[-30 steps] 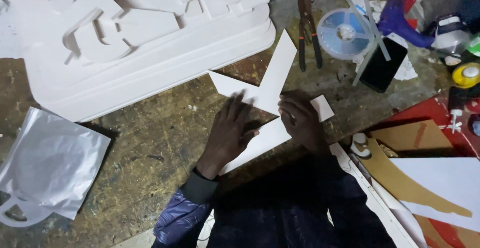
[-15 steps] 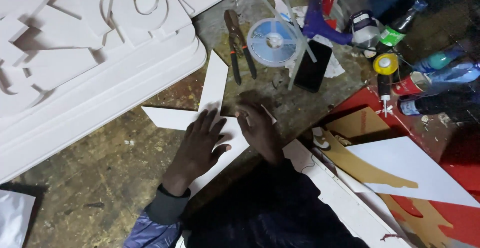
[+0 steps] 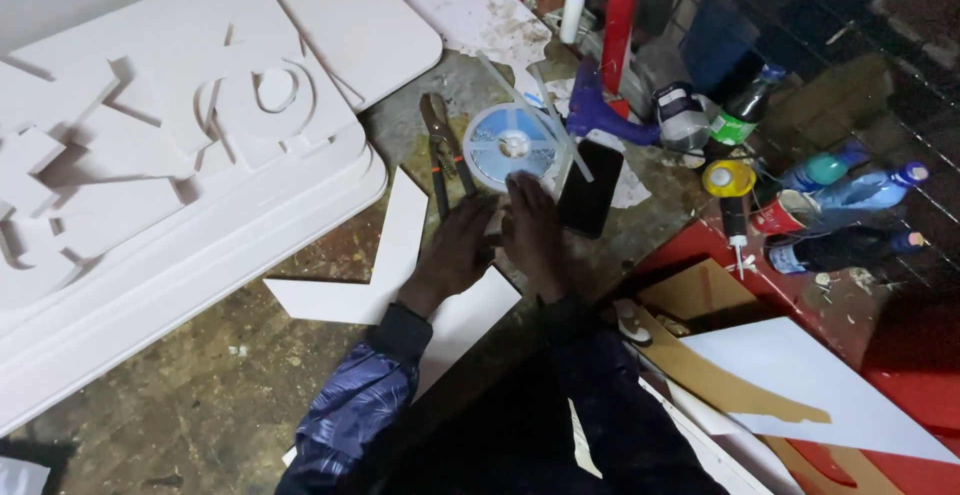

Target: The person handles a white foam letter K, then unspools an LED strip from a reel and presses it along the inner edges of the letter. The person aligns and smooths the strip along the vertical and diagonal arms of the K, leaving the strip attached to the letter.

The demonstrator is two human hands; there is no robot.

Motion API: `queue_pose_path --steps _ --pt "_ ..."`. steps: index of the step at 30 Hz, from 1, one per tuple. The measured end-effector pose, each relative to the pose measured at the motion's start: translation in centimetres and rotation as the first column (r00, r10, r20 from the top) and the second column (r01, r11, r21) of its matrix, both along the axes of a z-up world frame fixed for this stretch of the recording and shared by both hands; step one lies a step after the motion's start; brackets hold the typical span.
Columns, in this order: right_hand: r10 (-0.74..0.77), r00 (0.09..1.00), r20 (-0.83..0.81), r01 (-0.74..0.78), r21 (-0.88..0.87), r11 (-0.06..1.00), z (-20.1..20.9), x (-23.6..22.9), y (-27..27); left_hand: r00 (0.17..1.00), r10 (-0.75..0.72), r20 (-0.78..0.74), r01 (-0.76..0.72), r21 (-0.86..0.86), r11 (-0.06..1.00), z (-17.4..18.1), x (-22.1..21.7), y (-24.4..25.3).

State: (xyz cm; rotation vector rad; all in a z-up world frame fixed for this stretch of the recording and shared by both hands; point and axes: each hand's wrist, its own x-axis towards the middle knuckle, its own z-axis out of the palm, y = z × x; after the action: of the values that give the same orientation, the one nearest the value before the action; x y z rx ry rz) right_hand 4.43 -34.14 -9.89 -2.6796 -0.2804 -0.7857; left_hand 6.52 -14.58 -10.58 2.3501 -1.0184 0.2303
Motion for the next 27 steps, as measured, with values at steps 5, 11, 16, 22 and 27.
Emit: queue_pose_path --steps 5,11,16,22,27 --pt "-0.042 0.996 -0.079 0.041 -0.015 0.999 1.4 -0.1 1.3 0.993 -0.044 -0.112 0.048 0.033 0.998 1.5 1.0 0.3" --pt "-0.047 0.989 -0.141 0.046 -0.006 0.999 0.8 2.1 0.0 0.964 -0.138 -0.226 0.135 -0.032 0.990 4.2 -1.6 3.2" --pt "-0.002 0.999 -0.036 0.000 -0.046 0.999 0.7 2.7 -0.1 0.957 -0.215 -0.197 0.175 -0.204 0.963 6.1 -5.2 6.2" --pt "0.090 0.992 0.086 -0.088 -0.025 0.996 1.6 1.9 0.6 0.921 -0.250 -0.300 0.180 -0.242 0.953 12.7 -8.7 8.6" --pt "-0.059 0.976 0.210 0.041 0.087 0.995 2.8 2.2 2.0 0.794 -0.117 -0.597 0.015 -0.174 0.985 13.6 -9.8 9.8"
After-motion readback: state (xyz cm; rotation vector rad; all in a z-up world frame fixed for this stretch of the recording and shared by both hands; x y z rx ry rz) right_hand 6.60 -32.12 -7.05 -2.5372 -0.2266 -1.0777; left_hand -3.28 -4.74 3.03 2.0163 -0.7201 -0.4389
